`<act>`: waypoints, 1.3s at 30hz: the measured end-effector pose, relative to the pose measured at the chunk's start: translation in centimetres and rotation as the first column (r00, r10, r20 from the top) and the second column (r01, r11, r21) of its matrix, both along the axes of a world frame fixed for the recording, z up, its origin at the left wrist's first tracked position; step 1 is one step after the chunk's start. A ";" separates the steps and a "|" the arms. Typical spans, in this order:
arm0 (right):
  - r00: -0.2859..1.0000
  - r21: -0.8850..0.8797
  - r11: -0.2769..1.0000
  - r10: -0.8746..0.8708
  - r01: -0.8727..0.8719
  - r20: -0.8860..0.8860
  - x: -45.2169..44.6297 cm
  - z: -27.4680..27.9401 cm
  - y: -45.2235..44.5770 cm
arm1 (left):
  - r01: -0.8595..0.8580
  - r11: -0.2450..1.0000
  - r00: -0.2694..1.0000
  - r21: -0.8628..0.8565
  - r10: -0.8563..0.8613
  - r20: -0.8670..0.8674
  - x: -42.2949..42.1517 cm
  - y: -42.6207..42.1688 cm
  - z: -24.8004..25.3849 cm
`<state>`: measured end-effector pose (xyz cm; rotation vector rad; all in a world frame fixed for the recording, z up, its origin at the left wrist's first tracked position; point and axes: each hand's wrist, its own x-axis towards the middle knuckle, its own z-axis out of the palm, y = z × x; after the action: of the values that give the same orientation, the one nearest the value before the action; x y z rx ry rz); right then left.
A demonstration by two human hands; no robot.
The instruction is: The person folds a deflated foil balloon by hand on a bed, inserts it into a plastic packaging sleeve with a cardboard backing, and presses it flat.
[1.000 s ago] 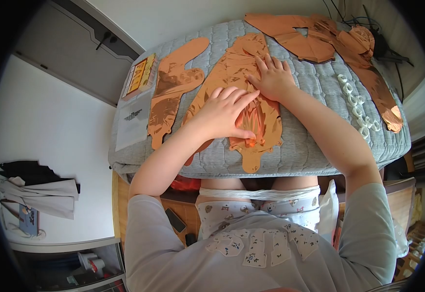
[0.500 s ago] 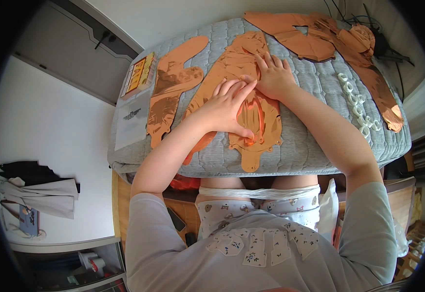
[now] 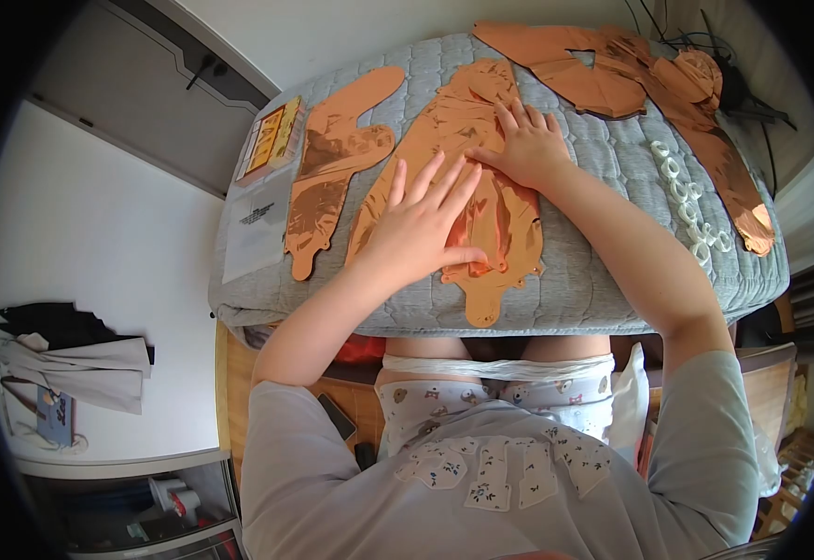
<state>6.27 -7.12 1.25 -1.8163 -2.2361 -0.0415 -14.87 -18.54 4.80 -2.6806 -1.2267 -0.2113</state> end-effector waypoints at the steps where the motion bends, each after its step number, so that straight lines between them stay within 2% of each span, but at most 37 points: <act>1: 1.000 0.000 1.000 0.000 0.000 -0.001 0.0 0.0 0.0 | -0.011 1.000 1.000 0.021 0.011 0.004 0.0 -1.2 0.5; 3: 1.000 0.006 1.000 -0.001 0.001 -0.018 -0.1 -0.1 0.1 | -0.024 0.999 1.000 0.041 0.024 0.007 -0.8 -2.8 0.8; 5: 1.000 0.005 1.000 0.005 -0.005 -0.020 0.0 0.0 0.0 | -0.186 0.982 0.973 0.031 0.179 0.147 -2.6 -3.9 0.7; 7: 1.000 0.002 1.000 0.011 -0.011 -0.022 0.0 -0.1 0.0 | -0.479 0.878 0.844 0.016 0.455 0.284 -5.0 -5.3 0.7; 8: 0.999 0.014 1.000 0.012 -0.012 -0.031 0.0 -0.1 0.0 | -0.480 0.877 0.843 0.016 0.456 0.284 -6.1 -6.1 0.7; 10: 0.999 0.027 1.000 0.018 -0.017 -0.042 0.0 -0.2 0.0 | -0.743 0.669 0.638 0.019 0.699 0.323 -7.8 -7.9 0.4; 11: 0.999 0.023 1.000 0.014 -0.013 -0.030 0.0 -0.2 0.0 | -0.745 0.666 0.636 0.021 0.701 0.324 -8.1 -8.6 0.0; 13: 1.000 0.024 1.000 0.013 -0.013 -0.016 0.0 -0.1 0.1 | -0.749 0.622 0.468 -0.229 0.741 0.483 -8.5 -9.3 -0.9; 14: 1.000 0.021 1.000 0.011 -0.010 -0.021 0.0 -0.1 0.1 | -0.750 0.621 0.465 -0.228 0.740 0.486 -8.6 -9.2 -1.6; 16: 1.000 0.021 1.000 0.011 -0.010 -0.022 -0.1 0.0 0.0 | -0.684 0.726 0.562 -0.071 0.586 0.584 -7.8 -9.0 -2.7; 18: 1.000 0.003 1.000 0.007 -0.007 -0.015 0.0 0.0 0.0 | -0.675 0.730 0.550 -0.109 0.596 0.585 -7.9 -8.6 -3.1; 20: 1.000 0.016 1.000 0.007 -0.007 -0.023 0.0 -0.2 0.1 | -0.404 0.765 0.214 -0.502 0.612 0.761 -8.5 -7.7 -4.1; 21: 0.999 0.026 1.000 0.008 -0.007 -0.034 0.0 -0.2 0.1 | -0.403 0.768 0.215 -0.498 0.608 0.764 -8.2 -7.2 -3.5; 23: 1.000 -0.023 1.000 0.008 -0.008 -0.008 0.0 0.5 -0.1 | -0.198 0.834 0.053 -0.515 0.534 0.844 -7.1 -6.5 -1.0; 24: 1.000 -0.077 0.997 0.013 -0.012 0.018 0.0 0.8 -0.2 | -0.200 0.835 0.053 -0.512 0.531 0.846 -6.4 -6.2 0.2; 27: 1.000 -0.060 0.998 0.020 -0.020 0.000 0.0 0.9 -0.4 | -0.051 0.929 0.070 -0.365 0.368 0.927 -4.5 -5.0 3.1; 29: 1.000 -0.069 0.997 0.026 -0.024 0.018 -0.1 1.0 -0.4 | 0.143 0.885 0.379 -0.443 0.365 0.850 -3.8 -3.5 4.5; 31: 0.999 -0.076 0.997 0.027 -0.025 0.037 0.1 0.6 0.0 | 0.316 0.795 0.478 -0.518 0.339 0.811 -1.4 -2.0 5.7; 32: 0.999 -0.050 0.998 0.029 -0.028 0.023 0.2 -0.1 0.4 | 0.314 0.798 0.476 -0.515 0.337 0.812 -0.5 -1.0 5.6; 34: 1.000 -0.021 0.999 0.030 -0.029 0.009 0.5 -1.2 1.0 | 0.431 0.612 0.668 -0.664 0.279 0.690 1.2 1.0 5.1; 35: 0.994 0.017 0.999 0.031 -0.033 0.105 0.6 -1.7 1.2 | 0.431 0.613 0.669 -0.663 0.276 0.690 1.9 1.8 4.6; 36: 0.979 0.054 0.998 0.027 -0.038 0.200 0.7 -1.9 1.3 | 0.469 0.550 0.703 -0.691 0.241 0.669 2.5 2.5 4.1; 37: 0.980 0.056 0.998 0.021 -0.033 0.197 0.6 -2.0 1.6 | 0.500 0.484 0.734 -0.718 0.203 0.648 2.8 3.0 3.8; 38: 0.983 0.048 0.999 0.014 -0.023 0.185 0.6 -2.2 1.9 | 0.501 0.482 0.737 -0.719 0.197 0.646 2.6 3.5 3.6; 39: 0.985 0.039 0.999 0.008 -0.015 0.174 0.6 -2.3 2.1 | 0.490 0.347 0.790 -0.799 0.210 0.576 2.4 3.7 3.8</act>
<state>6.85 -4.98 -1.03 -1.8433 -2.3428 -0.2499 -12.46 -14.86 8.60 -4.0178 -1.5962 -0.5865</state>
